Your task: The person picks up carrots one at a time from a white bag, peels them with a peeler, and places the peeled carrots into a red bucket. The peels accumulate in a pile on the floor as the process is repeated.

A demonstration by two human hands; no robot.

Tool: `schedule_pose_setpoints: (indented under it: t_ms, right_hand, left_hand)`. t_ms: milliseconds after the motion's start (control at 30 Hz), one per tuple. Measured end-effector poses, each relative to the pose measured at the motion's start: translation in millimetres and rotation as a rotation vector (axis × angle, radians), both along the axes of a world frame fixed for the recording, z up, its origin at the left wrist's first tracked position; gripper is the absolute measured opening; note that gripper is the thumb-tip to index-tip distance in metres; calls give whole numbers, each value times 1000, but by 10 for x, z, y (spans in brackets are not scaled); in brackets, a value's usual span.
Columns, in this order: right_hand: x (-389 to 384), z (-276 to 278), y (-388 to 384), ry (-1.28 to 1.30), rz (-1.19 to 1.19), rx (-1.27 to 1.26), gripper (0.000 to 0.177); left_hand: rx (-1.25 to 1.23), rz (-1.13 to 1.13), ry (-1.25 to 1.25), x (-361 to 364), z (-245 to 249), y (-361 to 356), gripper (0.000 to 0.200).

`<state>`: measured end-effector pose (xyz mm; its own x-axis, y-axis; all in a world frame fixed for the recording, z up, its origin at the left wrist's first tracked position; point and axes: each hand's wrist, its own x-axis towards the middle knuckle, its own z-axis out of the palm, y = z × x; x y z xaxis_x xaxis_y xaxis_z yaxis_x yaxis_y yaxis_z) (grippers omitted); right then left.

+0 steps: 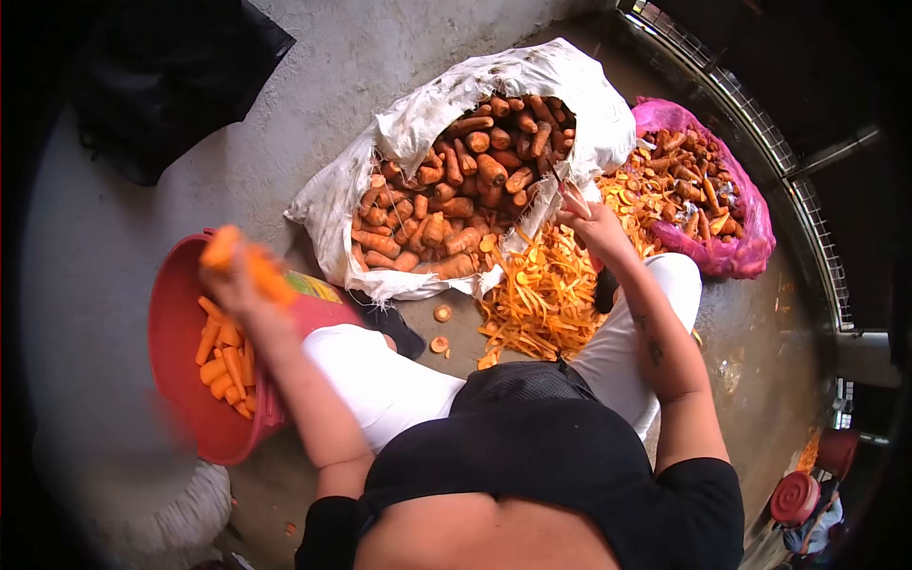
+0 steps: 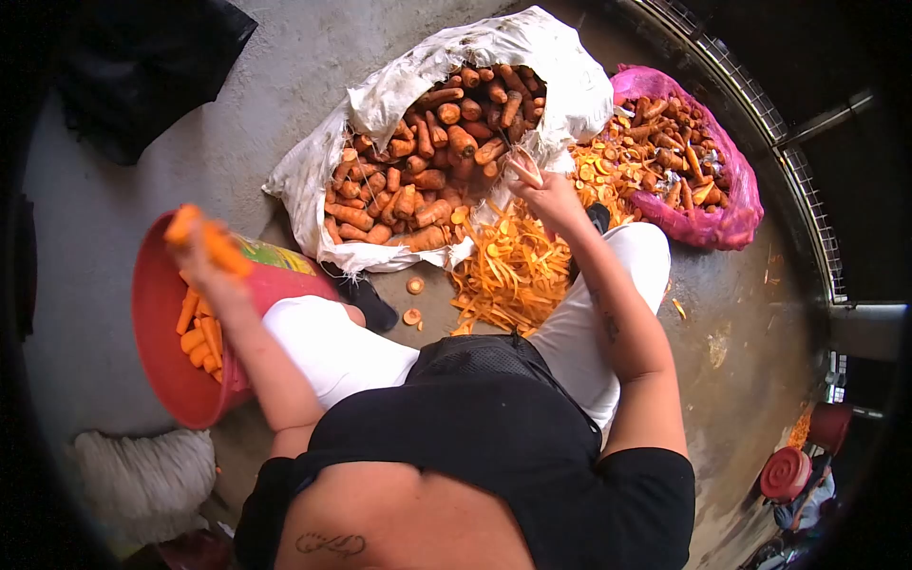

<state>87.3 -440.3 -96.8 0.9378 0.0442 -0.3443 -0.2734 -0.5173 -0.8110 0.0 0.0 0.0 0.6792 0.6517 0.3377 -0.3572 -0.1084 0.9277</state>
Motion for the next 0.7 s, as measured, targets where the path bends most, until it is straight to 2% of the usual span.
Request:
schedule_pose_setpoints:
  t_ms: [33, 100, 133, 167, 233, 333, 433, 533, 633, 700]
  right_hand:
    - [15, 92, 36, -54, 52, -62, 33]
    - [22, 318, -110, 87, 169, -279, 31]
    - [107, 204, -165, 59, 182, -268, 30]
    - [156, 57, -204, 40, 197, -251, 30]
    - [182, -43, -200, -27, 181, -295, 29]
    - [200, -189, -203, -155, 206, -399, 30]
    - [208, -123, -121, -142, 191, -434, 35]
    - [242, -77, -41, -46, 201, -551, 41]
    - [257, -206, -24, -56, 233, -633, 42]
    - [263, -221, 2, -48, 289, -682, 43]
  left_hand:
    - [102, 191, -32, -67, 259, 69, 47]
    - [335, 476, 89, -242, 321, 541, 55]
    - [507, 673, 233, -305, 364, 799, 61]
    - [848, 937, 505, -422, 407, 1091, 65]
    - [907, 1144, 805, -531, 455, 1351, 67]
    - [834, 1131, 1037, -639, 377, 1806, 55]
    - [847, 1190, 1558, -734, 7, 2594, 56]
    - [1042, 1419, 1502, -623, -79, 2396, 57]
    - [1142, 1268, 1437, -237, 48, 1892, 57]
    - [1227, 1142, 1297, 126, 33, 1519, 52]
